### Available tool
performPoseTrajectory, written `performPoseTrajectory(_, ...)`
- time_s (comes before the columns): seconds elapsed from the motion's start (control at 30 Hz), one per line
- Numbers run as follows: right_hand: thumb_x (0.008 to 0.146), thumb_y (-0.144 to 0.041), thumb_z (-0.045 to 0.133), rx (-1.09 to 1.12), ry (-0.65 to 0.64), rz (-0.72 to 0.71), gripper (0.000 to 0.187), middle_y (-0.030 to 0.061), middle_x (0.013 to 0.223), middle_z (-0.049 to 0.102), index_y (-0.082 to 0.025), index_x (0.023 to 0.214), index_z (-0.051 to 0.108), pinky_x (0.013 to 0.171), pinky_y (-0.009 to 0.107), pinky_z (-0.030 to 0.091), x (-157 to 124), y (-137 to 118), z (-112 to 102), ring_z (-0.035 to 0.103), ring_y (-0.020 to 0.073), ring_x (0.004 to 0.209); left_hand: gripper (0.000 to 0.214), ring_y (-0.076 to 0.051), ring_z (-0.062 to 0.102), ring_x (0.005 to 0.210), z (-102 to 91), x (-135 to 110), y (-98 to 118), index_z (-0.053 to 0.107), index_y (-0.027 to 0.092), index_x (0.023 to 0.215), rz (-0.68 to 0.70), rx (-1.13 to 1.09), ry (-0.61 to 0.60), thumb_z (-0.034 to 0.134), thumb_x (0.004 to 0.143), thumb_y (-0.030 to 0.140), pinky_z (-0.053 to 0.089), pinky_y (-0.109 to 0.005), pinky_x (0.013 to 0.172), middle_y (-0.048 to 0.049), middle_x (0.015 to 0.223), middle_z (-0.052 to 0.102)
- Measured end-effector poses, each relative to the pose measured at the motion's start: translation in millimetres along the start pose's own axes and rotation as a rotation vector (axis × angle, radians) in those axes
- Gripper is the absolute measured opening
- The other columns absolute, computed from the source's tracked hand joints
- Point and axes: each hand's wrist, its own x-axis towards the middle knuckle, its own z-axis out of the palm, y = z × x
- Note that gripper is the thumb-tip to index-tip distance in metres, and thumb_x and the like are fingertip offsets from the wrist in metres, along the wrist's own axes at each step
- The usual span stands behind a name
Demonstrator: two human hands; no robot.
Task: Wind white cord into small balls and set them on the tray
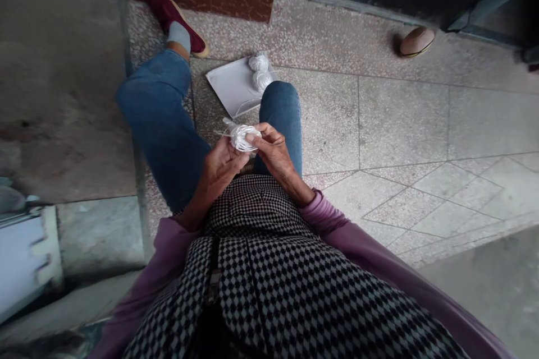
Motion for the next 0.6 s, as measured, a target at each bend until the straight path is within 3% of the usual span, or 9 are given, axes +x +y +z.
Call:
performPoseTrajectory(0.1,0.100,-0.030,0.110,-0.061,-0.073,-0.031,0.037,-0.0012,0.102,0.078,-0.025,0.101,0.073,0.082,0.025,0.068,1,11,-1,0.072,0.0168,0.095,0.054,-0.023,0.077,0.081,5.0,5,9,0.085,0.023,0.128,0.001,0.012,0.090,0.108,0.096,0.060,0.066,-0.036,0.073,-0.0065,0.101,0.085)
performPoseTrajectory(0.27,0.099,-0.043,0.113,-0.156,-0.196,-0.092,0.040,0.0010,0.106,0.081,-0.025,0.108,0.078,0.074,0.026,0.065,3,9,-7,0.072,0.0197,0.098,0.038,-0.016,0.055,0.059,-2.5,4,16,0.084,0.023,0.107,0.037,0.087,0.151,0.101,0.099,0.055,0.047,-0.032,0.057,0.0019,0.073,0.066)
performPoseTrajectory(0.33,0.099,-0.038,0.113,-0.251,-0.227,-0.147,0.036,0.0035,0.118,0.084,-0.027,0.117,0.084,0.083,0.029,0.069,1,-1,-12,0.075,0.0225,0.110,0.034,-0.015,0.052,0.056,-6.3,3,16,0.083,0.024,0.102,0.050,0.094,0.148,0.100,0.098,0.054,0.045,-0.031,0.056,0.0037,0.068,0.062)
performPoseTrajectory(0.4,0.100,-0.034,0.113,-0.375,-0.256,-0.230,0.037,0.0077,0.139,0.086,-0.029,0.128,0.089,0.102,0.036,0.073,-2,-17,-16,0.077,0.0273,0.133,0.034,-0.014,0.050,0.053,-8.6,3,17,0.079,0.025,0.094,0.057,0.101,0.126,0.099,0.096,0.053,0.043,-0.031,0.054,0.0032,0.066,0.062)
performPoseTrajectory(0.5,0.111,-0.038,0.104,-0.532,-0.399,-0.375,0.029,0.0117,0.165,0.083,-0.029,0.137,0.096,0.135,0.049,0.067,-4,-42,-18,0.069,0.0327,0.163,0.040,-0.014,0.050,0.050,-9.7,3,20,0.073,0.025,0.082,0.059,0.131,0.062,0.099,0.096,0.053,0.042,-0.031,0.052,0.0024,0.062,0.061)
performPoseTrajectory(0.53,0.114,-0.038,0.100,-0.558,-0.455,-0.392,0.024,0.0115,0.166,0.084,-0.030,0.137,0.098,0.140,0.051,0.065,-3,-48,-16,0.068,0.0330,0.166,0.042,-0.014,0.050,0.050,-9.8,3,21,0.071,0.026,0.079,0.061,0.142,0.041,0.098,0.097,0.052,0.043,-0.031,0.053,0.0024,0.060,0.060)
performPoseTrajectory(0.6,0.115,-0.031,0.097,-0.567,-0.505,-0.340,0.015,0.0093,0.160,0.086,-0.033,0.129,0.100,0.134,0.051,0.069,-3,-57,-9,0.069,0.0329,0.166,0.042,-0.015,0.049,0.050,-10.3,2,23,0.070,0.026,0.078,0.070,0.157,0.021,0.097,0.099,0.051,0.046,-0.032,0.054,0.0024,0.058,0.058)
